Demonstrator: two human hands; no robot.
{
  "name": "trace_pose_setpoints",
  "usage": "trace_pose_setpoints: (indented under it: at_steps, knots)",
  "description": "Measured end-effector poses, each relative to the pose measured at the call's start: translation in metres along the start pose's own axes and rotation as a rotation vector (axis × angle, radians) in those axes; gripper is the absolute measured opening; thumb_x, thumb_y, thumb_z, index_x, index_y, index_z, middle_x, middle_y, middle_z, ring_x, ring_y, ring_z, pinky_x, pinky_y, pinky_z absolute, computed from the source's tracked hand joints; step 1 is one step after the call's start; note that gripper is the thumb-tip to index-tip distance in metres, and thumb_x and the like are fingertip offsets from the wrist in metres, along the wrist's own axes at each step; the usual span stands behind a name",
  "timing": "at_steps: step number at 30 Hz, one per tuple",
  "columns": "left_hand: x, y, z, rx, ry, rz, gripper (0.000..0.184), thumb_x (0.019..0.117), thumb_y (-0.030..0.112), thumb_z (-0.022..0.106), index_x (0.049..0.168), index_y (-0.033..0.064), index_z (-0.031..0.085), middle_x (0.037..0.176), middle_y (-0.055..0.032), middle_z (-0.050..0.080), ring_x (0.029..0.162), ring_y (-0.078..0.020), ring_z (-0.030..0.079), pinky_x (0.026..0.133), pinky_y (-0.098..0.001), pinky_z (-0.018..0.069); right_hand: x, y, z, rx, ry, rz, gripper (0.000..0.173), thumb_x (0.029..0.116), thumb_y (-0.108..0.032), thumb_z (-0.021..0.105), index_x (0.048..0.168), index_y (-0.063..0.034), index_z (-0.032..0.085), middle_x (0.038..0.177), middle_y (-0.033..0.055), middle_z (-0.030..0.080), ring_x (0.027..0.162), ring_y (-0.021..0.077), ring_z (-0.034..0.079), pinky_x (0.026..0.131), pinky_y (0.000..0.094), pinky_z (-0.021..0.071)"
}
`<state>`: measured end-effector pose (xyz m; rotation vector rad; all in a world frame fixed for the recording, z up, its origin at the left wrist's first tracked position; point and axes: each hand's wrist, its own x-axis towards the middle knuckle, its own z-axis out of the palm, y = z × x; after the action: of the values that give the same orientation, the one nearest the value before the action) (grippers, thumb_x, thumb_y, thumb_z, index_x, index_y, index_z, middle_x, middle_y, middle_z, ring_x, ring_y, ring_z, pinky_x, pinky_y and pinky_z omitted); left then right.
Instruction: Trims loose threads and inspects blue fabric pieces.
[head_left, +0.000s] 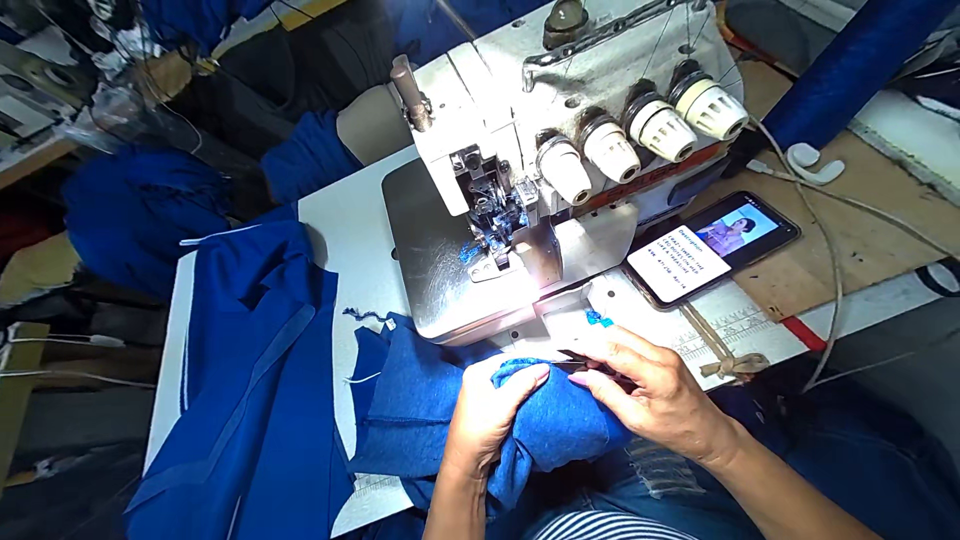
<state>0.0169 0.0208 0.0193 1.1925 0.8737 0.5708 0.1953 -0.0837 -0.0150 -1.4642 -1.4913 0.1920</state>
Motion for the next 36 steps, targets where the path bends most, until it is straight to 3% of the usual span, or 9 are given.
trace_pose_setpoints:
  at_steps: [7, 22, 31, 36]
  knots:
    - [-0.001, 0.0009, 0.0006, 0.018, -0.02, 0.015, 0.009, 0.0813, -0.002, 0.078, 0.09, 0.0019, 0.078, 0.081, -0.0085, 0.075, 0.076, -0.0102, 0.072, 0.073, -0.0252, 0.061, 0.0006, 0.0018, 0.0031, 0.037, -0.001, -0.025, 0.021, 0.0941, -0.019, 0.067, 0.11, -0.0081, 0.076, 0.101, 0.0017, 0.071, 0.089, 0.0055, 0.067, 0.075, 0.0214, 0.0572]
    - [-0.0012, 0.001, 0.0011, -0.004, 0.02, -0.008, 0.011, 0.0787, -0.004, 0.08, 0.089, 0.0013, 0.078, 0.08, -0.0095, 0.075, 0.074, -0.0111, 0.073, 0.072, -0.0259, 0.0616, -0.0006, 0.0012, 0.0014, 0.02, 0.002, -0.04, 0.019, 0.0941, -0.018, 0.066, 0.108, -0.0096, 0.076, 0.093, -0.0001, 0.066, 0.082, 0.0031, 0.063, 0.067, 0.0178, 0.0534]
    - [-0.0014, 0.0024, 0.0025, -0.032, 0.021, -0.027, 0.011, 0.0784, -0.005, 0.079, 0.087, 0.0009, 0.077, 0.079, -0.0099, 0.075, 0.072, -0.0109, 0.072, 0.071, -0.0257, 0.0614, -0.0004, 0.003, 0.002, 0.057, 0.004, -0.056, 0.018, 0.0936, -0.016, 0.067, 0.107, -0.0089, 0.077, 0.095, 0.0007, 0.069, 0.086, 0.004, 0.065, 0.073, 0.0185, 0.0549]
    - [-0.0017, 0.003, 0.0028, -0.008, 0.015, -0.023, 0.011, 0.0785, -0.005, 0.08, 0.087, 0.0012, 0.077, 0.078, -0.0092, 0.074, 0.071, -0.0103, 0.072, 0.069, -0.025, 0.0611, 0.0029, 0.0047, 0.0049, 0.043, -0.029, -0.103, 0.02, 0.0976, -0.015, 0.062, 0.109, -0.0067, 0.076, 0.097, 0.0038, 0.072, 0.089, 0.0083, 0.068, 0.077, 0.0226, 0.0559]
